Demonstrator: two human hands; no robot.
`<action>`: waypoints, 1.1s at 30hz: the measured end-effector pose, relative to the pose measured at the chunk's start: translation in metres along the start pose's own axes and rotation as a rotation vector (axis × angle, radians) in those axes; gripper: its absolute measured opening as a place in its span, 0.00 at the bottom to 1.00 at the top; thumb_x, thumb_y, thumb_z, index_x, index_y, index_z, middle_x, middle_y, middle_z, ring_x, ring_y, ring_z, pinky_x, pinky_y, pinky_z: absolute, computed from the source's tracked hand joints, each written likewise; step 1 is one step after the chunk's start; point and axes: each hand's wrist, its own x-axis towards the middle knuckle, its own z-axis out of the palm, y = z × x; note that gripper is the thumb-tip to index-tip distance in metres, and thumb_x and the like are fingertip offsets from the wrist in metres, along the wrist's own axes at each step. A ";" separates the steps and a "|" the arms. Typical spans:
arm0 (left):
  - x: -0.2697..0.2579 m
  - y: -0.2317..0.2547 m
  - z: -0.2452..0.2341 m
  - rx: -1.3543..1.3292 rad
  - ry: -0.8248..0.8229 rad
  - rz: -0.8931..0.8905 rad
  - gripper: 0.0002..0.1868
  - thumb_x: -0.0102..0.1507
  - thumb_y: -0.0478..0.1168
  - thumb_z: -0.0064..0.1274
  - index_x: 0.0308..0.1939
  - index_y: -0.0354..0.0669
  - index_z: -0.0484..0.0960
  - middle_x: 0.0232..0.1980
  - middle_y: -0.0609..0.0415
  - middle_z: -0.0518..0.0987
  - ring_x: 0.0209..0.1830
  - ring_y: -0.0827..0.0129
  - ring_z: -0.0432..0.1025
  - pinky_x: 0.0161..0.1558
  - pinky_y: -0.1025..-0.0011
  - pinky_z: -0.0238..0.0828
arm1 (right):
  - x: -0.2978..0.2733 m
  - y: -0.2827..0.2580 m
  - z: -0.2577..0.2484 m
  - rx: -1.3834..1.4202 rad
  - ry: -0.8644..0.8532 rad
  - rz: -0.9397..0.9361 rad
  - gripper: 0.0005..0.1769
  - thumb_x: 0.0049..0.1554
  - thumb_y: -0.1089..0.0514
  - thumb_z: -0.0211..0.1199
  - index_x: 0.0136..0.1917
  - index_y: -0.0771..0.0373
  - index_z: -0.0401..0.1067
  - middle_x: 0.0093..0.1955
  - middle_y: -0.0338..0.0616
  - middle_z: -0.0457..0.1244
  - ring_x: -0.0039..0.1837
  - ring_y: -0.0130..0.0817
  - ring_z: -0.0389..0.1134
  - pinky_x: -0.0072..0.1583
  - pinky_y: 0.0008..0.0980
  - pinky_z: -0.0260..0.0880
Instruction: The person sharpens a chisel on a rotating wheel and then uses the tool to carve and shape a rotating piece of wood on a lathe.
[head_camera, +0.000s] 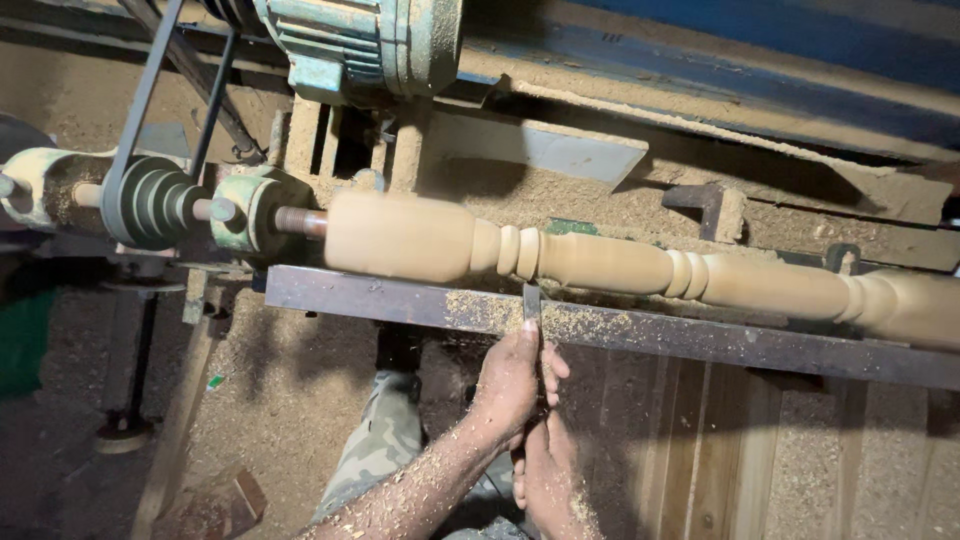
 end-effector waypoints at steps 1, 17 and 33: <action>0.001 0.000 0.000 -0.054 0.007 -0.036 0.29 0.76 0.55 0.29 0.39 0.34 0.75 0.26 0.54 0.74 0.20 0.74 0.66 0.25 0.74 0.70 | -0.002 -0.001 0.002 -0.002 0.015 0.007 0.23 0.66 0.44 0.46 0.45 0.65 0.68 0.25 0.43 0.56 0.21 0.30 0.54 0.23 0.32 0.53; 0.004 0.024 -0.022 -0.132 -0.103 -0.270 0.27 0.74 0.55 0.31 0.50 0.33 0.74 0.34 0.49 0.82 0.23 0.72 0.71 0.26 0.74 0.71 | -0.015 -0.006 0.044 0.324 0.030 0.163 0.18 0.66 0.40 0.46 0.50 0.53 0.67 0.25 0.41 0.52 0.22 0.30 0.50 0.24 0.32 0.49; 0.007 0.035 -0.047 -0.016 -0.303 -0.345 0.22 0.74 0.52 0.33 0.51 0.38 0.74 0.34 0.50 0.83 0.21 0.72 0.70 0.24 0.73 0.69 | -0.024 -0.012 0.094 0.622 0.113 0.104 0.17 0.64 0.45 0.46 0.56 0.59 0.65 0.25 0.46 0.52 0.21 0.32 0.52 0.25 0.33 0.53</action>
